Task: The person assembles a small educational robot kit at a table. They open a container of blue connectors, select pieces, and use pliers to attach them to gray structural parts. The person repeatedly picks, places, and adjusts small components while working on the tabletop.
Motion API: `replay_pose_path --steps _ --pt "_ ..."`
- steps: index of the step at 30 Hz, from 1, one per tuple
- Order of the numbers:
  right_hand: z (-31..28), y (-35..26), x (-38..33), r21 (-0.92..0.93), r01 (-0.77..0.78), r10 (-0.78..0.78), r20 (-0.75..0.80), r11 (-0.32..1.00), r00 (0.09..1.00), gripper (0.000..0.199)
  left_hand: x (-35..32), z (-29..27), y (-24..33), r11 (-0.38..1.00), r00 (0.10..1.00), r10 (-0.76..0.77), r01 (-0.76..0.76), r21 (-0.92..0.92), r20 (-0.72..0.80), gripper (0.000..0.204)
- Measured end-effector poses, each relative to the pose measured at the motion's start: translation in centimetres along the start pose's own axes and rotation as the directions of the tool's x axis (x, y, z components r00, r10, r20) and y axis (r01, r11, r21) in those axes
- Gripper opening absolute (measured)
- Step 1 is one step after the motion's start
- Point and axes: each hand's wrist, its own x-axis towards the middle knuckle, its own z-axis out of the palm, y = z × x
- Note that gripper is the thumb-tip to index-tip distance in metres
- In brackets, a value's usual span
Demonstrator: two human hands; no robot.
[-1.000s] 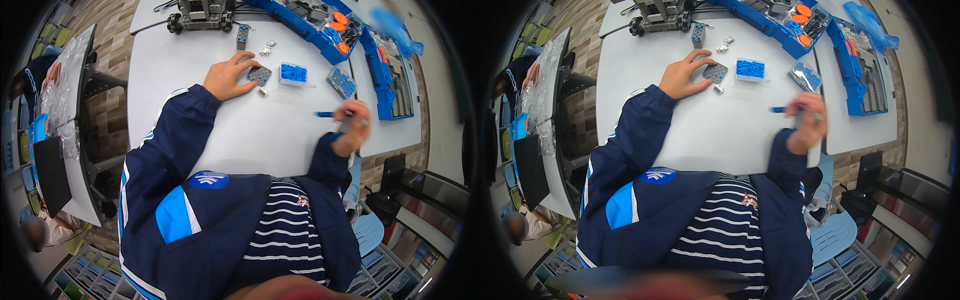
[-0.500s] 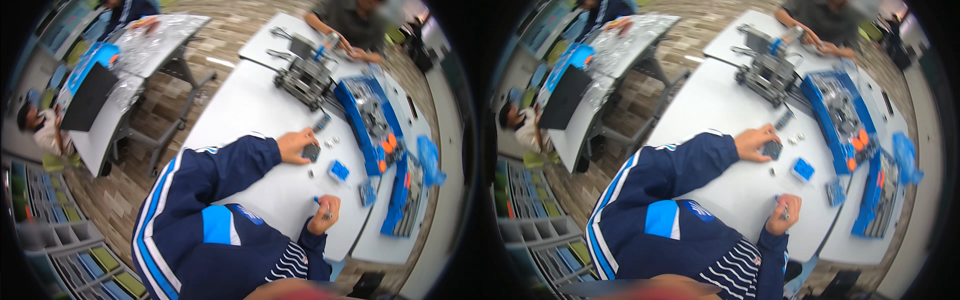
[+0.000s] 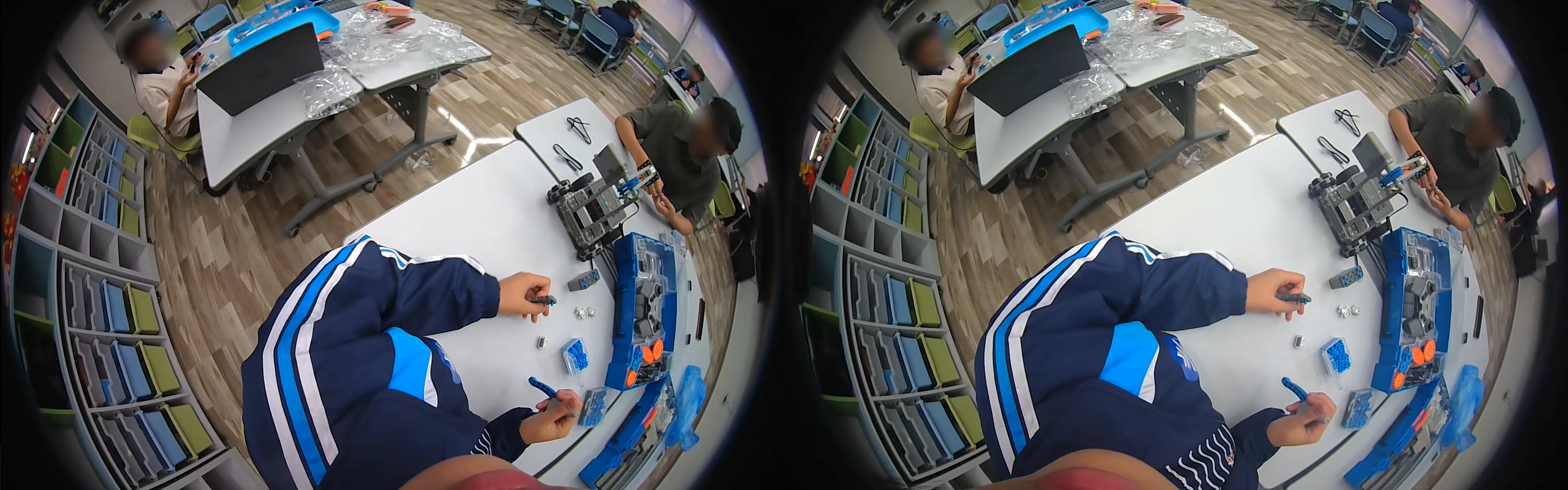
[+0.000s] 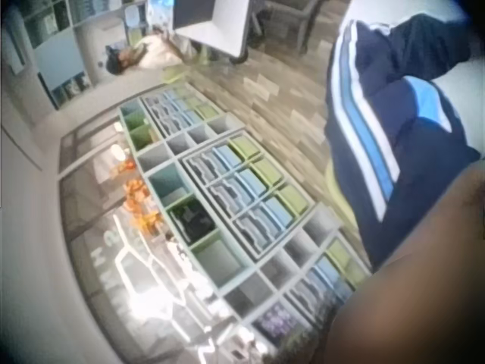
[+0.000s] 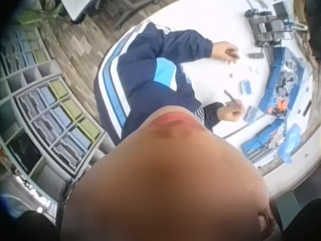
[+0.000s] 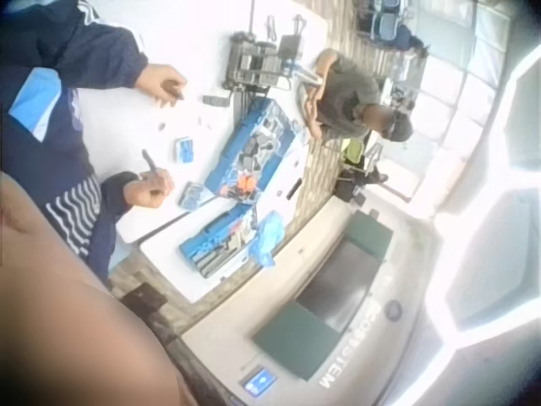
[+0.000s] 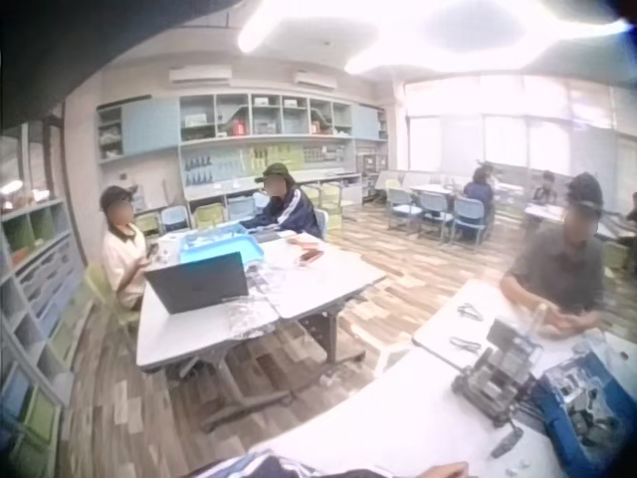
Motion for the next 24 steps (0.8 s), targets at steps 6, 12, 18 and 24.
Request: replay_pose_path --steps 6,12,18,24 --pt "1.7 -3.4 2.8 0.411 -0.143 0.161 -0.01 0.9 0.987 0.056 -6.0 6.2 2.8 0.983 0.957 0.061 -0.009 -0.182 0.284 0.036" --pt "2.6 -3.0 4.0 0.684 -0.091 0.09 0.037 0.724 0.995 0.058 -8.4 10.2 2.0 0.971 0.847 0.099 0.033 -0.237 0.523 0.034" --pt "1.5 -1.8 7.1 0.879 -0.374 0.163 0.433 -0.296 0.887 0.043 -9.1 11.1 -1.2 0.982 0.716 0.16 -0.047 -0.181 0.68 0.041" --pt "1.4 -2.0 11.9 0.824 -0.339 0.203 0.467 -0.454 0.861 0.028 -9.9 12.5 -2.2 0.959 0.665 0.015 0.203 -0.199 0.747 0.056"
